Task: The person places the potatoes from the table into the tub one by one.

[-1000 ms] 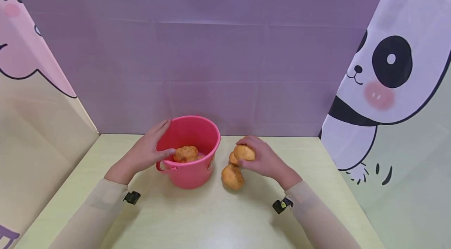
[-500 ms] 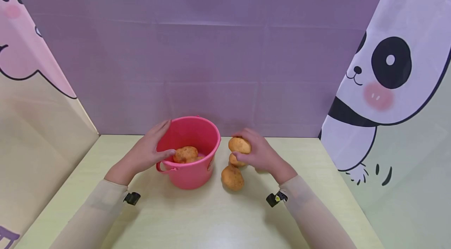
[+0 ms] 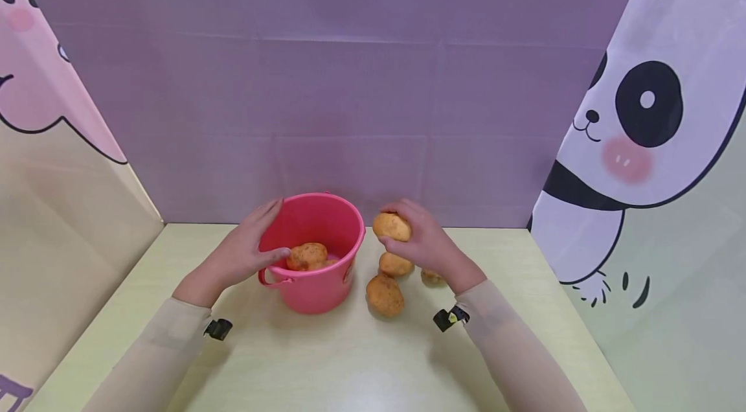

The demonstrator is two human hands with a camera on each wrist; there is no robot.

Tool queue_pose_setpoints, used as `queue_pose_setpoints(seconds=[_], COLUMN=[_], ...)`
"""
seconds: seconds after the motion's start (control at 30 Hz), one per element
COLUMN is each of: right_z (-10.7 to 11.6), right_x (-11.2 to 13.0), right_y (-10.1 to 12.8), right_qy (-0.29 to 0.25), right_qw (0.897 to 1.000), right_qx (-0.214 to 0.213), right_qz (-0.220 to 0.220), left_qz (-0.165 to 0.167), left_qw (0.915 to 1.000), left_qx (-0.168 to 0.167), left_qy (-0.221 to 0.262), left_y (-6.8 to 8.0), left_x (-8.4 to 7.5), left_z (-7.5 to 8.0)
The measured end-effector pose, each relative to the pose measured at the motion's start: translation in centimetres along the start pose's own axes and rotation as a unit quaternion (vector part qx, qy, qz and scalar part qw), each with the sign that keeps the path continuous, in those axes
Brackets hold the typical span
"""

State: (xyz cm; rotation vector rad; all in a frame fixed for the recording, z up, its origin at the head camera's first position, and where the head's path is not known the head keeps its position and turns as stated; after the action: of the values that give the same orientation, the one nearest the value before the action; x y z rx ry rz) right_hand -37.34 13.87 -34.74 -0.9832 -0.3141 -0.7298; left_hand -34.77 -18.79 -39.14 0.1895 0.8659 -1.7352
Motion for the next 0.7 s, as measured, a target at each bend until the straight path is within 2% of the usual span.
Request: queue_pose_setpoints(seconds=[0.27,0.7], right_z=[-0.3,-1.8], right_x=[1.1,1.7], right_y=[-1.3,-3.2], right_qy=[-0.008,-0.018], right_qw=[0.999,0.999], right_qx=[-0.013,0.006], right_qz=[0.041,0.032], left_qz=[0.0,0.0], left_qw=[1.0,1.0], left_qx=[0.002,0.0], left_qy=[-0.002,-0.001], left_y=[0.0,0.0], left_x=[-0.1,-0.1], left_z=[0.0,0.0])
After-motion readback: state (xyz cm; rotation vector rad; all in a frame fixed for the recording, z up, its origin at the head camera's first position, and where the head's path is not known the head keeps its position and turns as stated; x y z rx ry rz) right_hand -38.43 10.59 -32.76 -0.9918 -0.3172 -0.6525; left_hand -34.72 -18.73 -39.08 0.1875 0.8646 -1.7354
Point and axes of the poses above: each hand's wrist, its own y-axis away from the middle knuckle, its own z-axis out of the back of the hand, x = y × z, the point moved 8 cm from there along -y, towards the middle knuckle, and after that the axes turned 15 degrees about -x, right-handed, at the moved point
